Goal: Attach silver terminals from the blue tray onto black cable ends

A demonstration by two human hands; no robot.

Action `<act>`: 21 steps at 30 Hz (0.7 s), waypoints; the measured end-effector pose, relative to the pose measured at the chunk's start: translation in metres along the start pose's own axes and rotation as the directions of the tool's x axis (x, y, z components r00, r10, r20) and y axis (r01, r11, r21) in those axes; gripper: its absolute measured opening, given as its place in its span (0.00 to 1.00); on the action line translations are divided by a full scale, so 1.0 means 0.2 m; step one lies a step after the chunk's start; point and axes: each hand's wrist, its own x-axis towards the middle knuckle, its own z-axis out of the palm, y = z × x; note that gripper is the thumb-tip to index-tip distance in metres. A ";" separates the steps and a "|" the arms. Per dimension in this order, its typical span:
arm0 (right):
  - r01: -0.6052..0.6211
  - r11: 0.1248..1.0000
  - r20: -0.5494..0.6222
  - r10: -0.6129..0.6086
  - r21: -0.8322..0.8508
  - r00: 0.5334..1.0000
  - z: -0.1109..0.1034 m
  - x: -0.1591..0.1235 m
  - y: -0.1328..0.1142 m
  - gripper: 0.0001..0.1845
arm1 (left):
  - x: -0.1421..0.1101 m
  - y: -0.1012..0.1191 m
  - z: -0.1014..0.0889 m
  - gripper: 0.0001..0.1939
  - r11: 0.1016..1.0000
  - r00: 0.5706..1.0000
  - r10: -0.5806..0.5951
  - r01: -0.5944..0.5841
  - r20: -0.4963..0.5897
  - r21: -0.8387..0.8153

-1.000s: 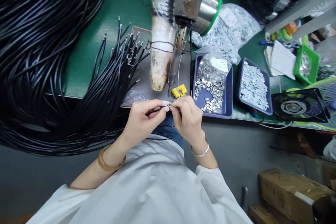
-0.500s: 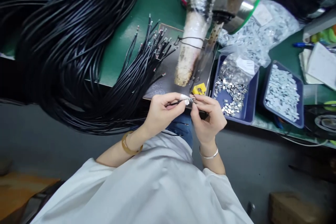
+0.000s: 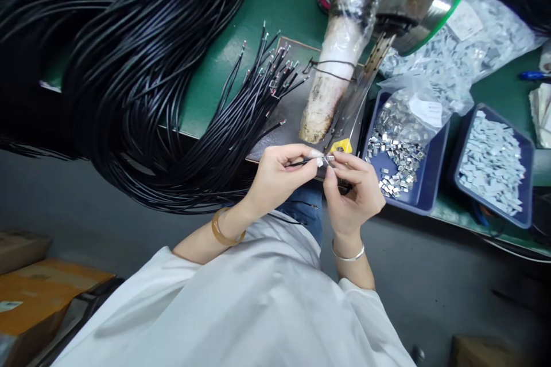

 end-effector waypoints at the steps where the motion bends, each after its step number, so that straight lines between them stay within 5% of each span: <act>1: 0.007 1.000 -0.001 -0.007 -0.011 1.000 0.00 0.01 0.00 0.09 | 0.00 0.01 0.00 0.05 1.000 1.000 0.000 0.000 -0.002 0.001; 15: 0.051 0.999 0.039 -0.051 0.004 0.998 -0.02 -0.02 -0.02 0.11 | 0.00 0.00 -0.02 0.04 1.000 0.995 0.003 -0.003 0.095 -0.007; 19: -0.044 0.998 0.043 0.042 0.039 0.998 -0.03 -0.02 0.00 0.07 | -0.02 0.00 -0.03 0.04 0.999 0.991 -0.023 0.018 0.131 0.042; 21: -0.093 0.995 -0.022 0.094 0.035 0.995 -0.09 -0.02 0.01 0.03 | -0.04 0.00 -0.04 0.04 0.993 0.970 -0.014 -0.014 0.245 0.115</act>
